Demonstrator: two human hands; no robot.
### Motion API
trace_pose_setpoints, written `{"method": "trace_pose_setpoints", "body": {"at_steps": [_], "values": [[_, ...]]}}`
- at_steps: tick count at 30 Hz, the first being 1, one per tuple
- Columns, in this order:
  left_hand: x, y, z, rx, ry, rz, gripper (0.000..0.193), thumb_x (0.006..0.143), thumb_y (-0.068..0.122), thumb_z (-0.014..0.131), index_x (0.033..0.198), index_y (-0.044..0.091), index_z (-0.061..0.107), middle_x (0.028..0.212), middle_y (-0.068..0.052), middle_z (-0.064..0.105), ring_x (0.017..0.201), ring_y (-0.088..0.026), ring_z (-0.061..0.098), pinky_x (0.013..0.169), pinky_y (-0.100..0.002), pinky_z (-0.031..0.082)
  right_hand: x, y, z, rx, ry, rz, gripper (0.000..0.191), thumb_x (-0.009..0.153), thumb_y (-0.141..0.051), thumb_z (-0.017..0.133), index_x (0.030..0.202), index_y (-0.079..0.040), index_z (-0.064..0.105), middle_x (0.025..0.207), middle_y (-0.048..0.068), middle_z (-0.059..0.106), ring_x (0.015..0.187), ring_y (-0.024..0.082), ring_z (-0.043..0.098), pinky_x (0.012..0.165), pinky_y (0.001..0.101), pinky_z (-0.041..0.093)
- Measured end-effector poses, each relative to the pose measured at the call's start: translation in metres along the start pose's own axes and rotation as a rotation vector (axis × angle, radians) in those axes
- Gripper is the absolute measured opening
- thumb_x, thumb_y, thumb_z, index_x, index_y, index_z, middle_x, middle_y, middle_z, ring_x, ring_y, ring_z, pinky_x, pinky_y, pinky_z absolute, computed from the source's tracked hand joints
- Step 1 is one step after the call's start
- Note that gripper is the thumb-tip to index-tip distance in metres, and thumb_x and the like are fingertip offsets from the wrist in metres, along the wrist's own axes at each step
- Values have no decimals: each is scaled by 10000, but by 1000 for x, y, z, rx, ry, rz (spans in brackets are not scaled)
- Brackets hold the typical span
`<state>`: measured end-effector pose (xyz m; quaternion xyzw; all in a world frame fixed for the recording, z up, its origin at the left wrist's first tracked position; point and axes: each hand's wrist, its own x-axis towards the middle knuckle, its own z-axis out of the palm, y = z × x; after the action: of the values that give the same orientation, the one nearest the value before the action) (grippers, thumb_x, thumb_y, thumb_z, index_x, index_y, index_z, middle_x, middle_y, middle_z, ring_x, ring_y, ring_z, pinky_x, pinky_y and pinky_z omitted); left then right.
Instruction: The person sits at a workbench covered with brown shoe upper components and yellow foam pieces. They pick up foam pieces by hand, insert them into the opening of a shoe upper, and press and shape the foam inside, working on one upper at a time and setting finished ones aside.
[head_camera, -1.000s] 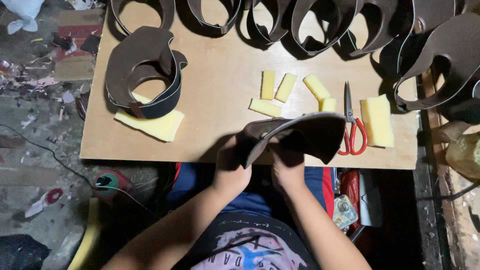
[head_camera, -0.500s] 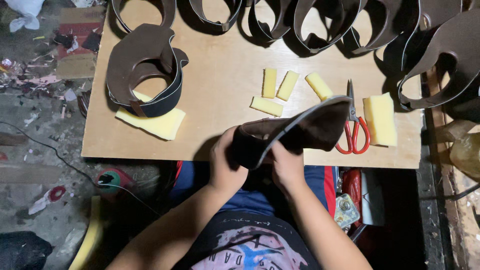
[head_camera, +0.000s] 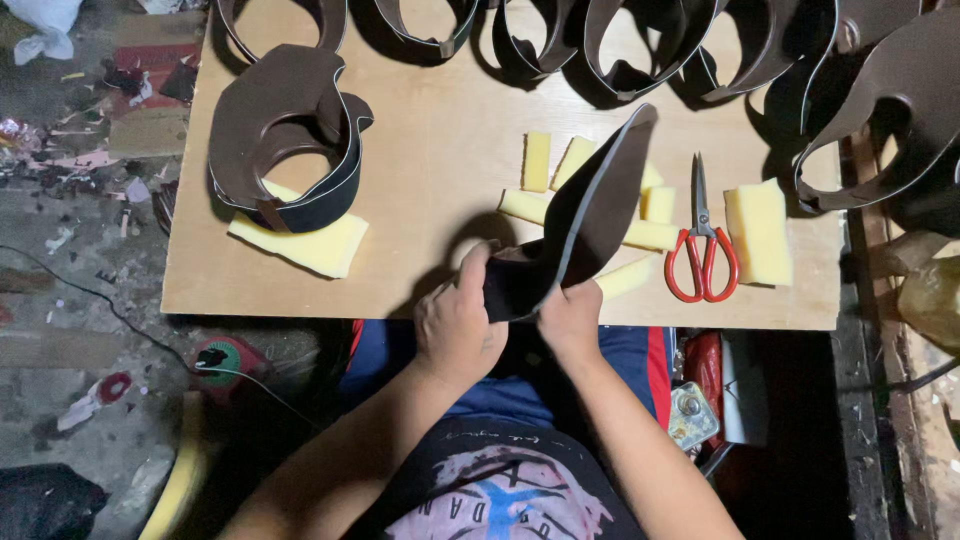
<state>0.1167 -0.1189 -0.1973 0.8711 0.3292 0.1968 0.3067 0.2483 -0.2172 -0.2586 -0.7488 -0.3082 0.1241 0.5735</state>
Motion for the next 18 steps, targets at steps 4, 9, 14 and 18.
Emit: {"method": "trace_pose_setpoints", "body": {"at_steps": [4, 9, 14, 18], "values": [[2, 10, -26, -559, -175, 56, 740, 891, 139, 731, 1528, 73, 361, 1190, -187, 666, 1064, -337, 682, 881, -461, 551, 13, -5, -14, 239, -51, 390, 247, 953, -169, 584, 1003, 46, 694, 818, 122, 732, 686, 191, 681, 602, 335, 565], [10, 9, -59, -812, -480, 98, 828, 814, 84, 779, 1534, 65, 371, 1321, -123, 486, 982, -204, 625, 742, -315, 590, 8, -32, -47, 719, -226, 631, 274, 948, -193, 615, 1128, -6, 703, 845, 89, 715, 604, 177, 656, 456, 308, 527], [6, 17, -56, -1270, -599, 40, 379, 1049, 163, 610, 1352, 8, 443, 1294, -86, 594, 967, -151, 688, 796, -276, 572, 2, -55, -42, 611, -320, 495, 248, 935, -109, 663, 1141, 27, 639, 868, 110, 668, 664, 178, 640, 554, 309, 498], [7, 20, -53, -1216, -361, -46, 290, 1068, 223, 580, 1240, 19, 468, 1049, -97, 649, 837, -132, 687, 751, -281, 583, 13, -72, -51, 739, -50, 306, 281, 1049, -169, 573, 1234, 21, 666, 1041, 56, 705, 919, 106, 638, 847, 260, 509]]}}
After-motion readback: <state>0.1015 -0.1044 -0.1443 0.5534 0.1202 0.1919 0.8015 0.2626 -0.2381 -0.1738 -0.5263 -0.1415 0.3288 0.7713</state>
